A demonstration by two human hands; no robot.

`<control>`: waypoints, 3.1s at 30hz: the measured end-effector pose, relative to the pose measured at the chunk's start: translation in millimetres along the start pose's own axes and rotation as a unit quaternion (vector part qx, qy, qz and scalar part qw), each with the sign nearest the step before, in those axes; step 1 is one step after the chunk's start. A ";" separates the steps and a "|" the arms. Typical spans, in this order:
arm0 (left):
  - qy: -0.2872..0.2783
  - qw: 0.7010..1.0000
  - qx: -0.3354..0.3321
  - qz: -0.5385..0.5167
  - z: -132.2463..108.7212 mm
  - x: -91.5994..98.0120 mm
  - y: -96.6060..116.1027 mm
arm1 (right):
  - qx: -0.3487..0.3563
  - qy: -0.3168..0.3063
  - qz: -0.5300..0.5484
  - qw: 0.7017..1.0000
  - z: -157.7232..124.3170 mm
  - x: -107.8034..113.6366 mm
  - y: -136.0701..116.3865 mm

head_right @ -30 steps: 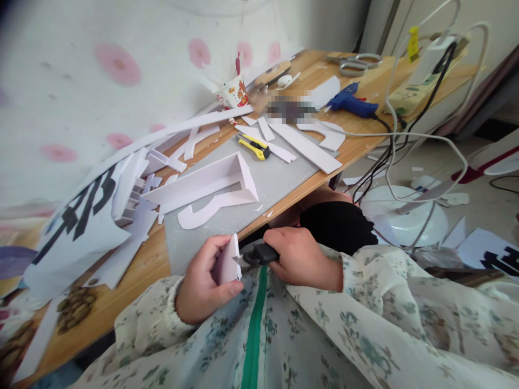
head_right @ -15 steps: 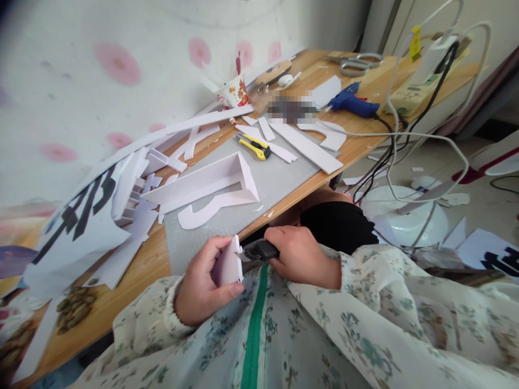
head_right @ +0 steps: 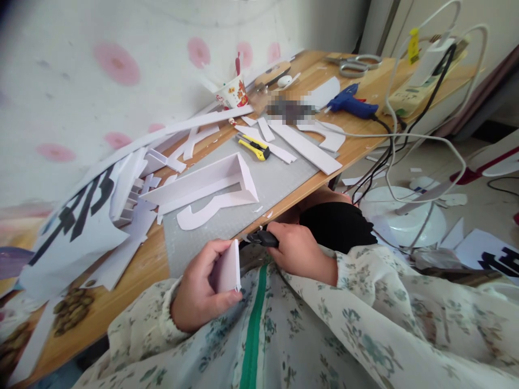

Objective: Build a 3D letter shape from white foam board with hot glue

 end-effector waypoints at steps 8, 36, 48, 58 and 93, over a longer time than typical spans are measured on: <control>0.004 1.000 0.003 -0.005 1.3 -0.5 0.5 | 0.143 0.004 0.045 0.989 -11.3 7.7 -7.9; -0.023 0.999 -0.031 -0.024 -2.2 -1.2 -1.0 | 0.008 -0.022 -0.009 1.000 -3.0 1.1 -5.1; -0.035 0.911 0.091 -0.401 -2.0 -7.4 -9.8 | -0.056 -0.075 0.248 0.964 3.6 -5.6 1.1; -0.058 0.796 0.194 -0.571 -1.3 -20.5 -19.3 | -0.026 -0.135 0.448 0.884 2.7 13.0 -29.5; -0.116 0.815 0.256 -0.507 -1.0 -14.9 -16.4 | -0.038 -0.151 0.385 0.910 3.8 33.3 -29.4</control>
Point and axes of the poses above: each hand's wrist, its own z-axis towards the middle knuckle, its own x-axis out of the back of the hand, y = z × x, the point moved 2 cm from there along z, towards the middle knuckle, and after that the axes turned 11 degrees about -x, right-handed, at the moved point
